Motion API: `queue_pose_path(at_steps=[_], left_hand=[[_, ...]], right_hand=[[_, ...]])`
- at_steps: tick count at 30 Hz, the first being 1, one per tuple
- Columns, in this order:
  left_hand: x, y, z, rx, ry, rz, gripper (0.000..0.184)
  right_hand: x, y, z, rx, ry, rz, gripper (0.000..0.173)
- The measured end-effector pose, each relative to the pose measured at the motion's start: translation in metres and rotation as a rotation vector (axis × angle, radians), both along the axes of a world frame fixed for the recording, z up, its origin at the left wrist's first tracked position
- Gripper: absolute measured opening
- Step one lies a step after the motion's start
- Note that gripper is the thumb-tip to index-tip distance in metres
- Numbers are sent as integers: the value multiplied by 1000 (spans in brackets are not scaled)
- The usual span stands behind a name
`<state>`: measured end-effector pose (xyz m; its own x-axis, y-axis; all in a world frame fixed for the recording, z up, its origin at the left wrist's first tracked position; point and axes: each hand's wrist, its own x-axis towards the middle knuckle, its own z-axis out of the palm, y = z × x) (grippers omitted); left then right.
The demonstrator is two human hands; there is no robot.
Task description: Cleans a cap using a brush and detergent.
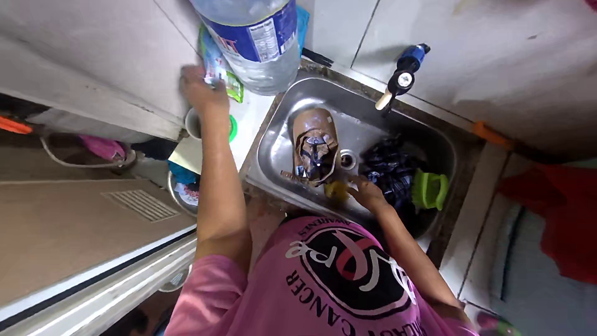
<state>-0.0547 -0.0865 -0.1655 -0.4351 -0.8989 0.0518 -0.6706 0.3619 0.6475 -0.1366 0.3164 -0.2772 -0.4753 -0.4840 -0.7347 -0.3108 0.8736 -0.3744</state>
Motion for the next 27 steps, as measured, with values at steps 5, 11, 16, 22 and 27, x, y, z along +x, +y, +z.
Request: queue_pose_path(at_steps=[5, 11, 16, 22, 27], left_hand=[[23, 60, -15, -293, 294, -161, 35], [-13, 96, -107, 449, 43, -383, 49], [-59, 110, -160, 724, -38, -145, 76], [-64, 112, -178, 1101, 103, -90, 50], [-56, 115, -174, 1339, 149, -258, 59]], right_hand=[[6, 13, 22, -76, 89, -75, 38], [-11, 76, 75, -278, 788, -601, 45], [-31, 107, 75, -17, 542, -801, 76], [-34, 114, 51, -84, 481, -892, 68], [-38, 105, 52, -74, 461, -884, 68]])
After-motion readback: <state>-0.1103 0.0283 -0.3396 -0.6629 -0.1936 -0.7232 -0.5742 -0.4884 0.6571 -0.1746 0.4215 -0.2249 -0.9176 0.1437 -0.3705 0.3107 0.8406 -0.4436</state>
